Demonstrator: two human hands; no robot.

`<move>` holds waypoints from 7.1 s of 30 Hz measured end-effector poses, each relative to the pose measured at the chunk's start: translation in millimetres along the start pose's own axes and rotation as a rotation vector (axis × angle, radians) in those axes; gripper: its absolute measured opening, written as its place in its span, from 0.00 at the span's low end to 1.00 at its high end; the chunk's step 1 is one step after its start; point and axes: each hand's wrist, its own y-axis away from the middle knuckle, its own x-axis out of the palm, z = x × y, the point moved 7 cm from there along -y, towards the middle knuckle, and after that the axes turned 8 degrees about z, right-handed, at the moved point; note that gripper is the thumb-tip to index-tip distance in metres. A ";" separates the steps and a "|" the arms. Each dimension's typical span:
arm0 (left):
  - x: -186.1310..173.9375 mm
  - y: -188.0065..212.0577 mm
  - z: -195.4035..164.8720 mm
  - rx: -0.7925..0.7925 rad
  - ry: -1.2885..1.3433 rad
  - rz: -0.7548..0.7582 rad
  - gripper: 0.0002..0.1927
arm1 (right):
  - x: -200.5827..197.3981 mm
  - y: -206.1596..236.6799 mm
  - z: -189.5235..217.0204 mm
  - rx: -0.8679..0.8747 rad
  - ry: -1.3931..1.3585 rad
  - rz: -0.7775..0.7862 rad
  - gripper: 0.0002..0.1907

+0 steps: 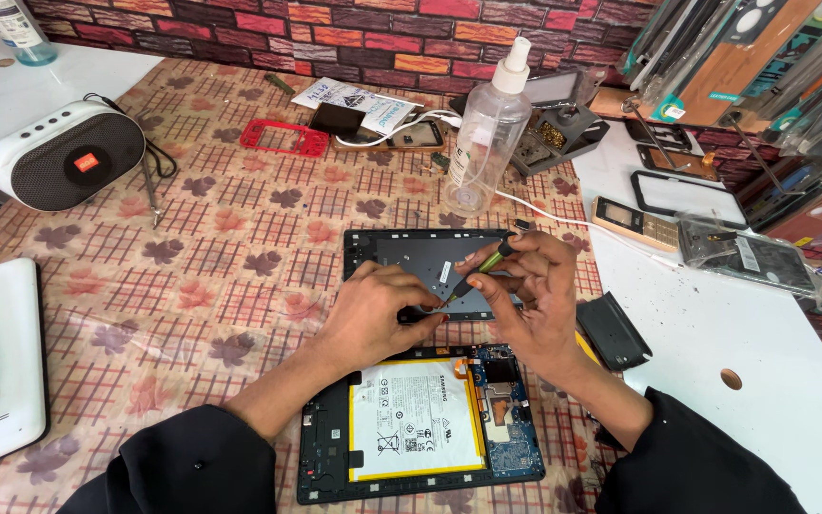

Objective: The person uses a screwdriver to remove screws from a disassembled tablet and places them on the back cover. The person then uses a prying tool to lift and disconnect internal components near the battery.

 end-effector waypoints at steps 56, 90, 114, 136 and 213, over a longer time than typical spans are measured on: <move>51.3 22.9 -101.0 0.383 0.276 0.415 0.13 | -28.8 186.2 63.4 0.336 0.178 -0.030 0.39; 7.7 2.9 -71.5 0.202 0.164 0.136 0.08 | -28.9 154.5 66.8 0.262 0.159 0.203 0.33; 15.6 5.1 -68.5 0.289 0.082 0.177 0.05 | -44.4 174.9 52.5 0.395 0.315 -0.069 0.44; -18.4 -5.7 26.5 -0.215 -0.196 -0.089 0.13 | -41.6 -6.7 -15.0 0.529 -0.026 0.073 0.42; -5.8 -5.3 19.0 -0.179 0.328 -0.187 0.13 | -3.0 -18.8 -5.8 0.115 -0.097 -0.022 0.39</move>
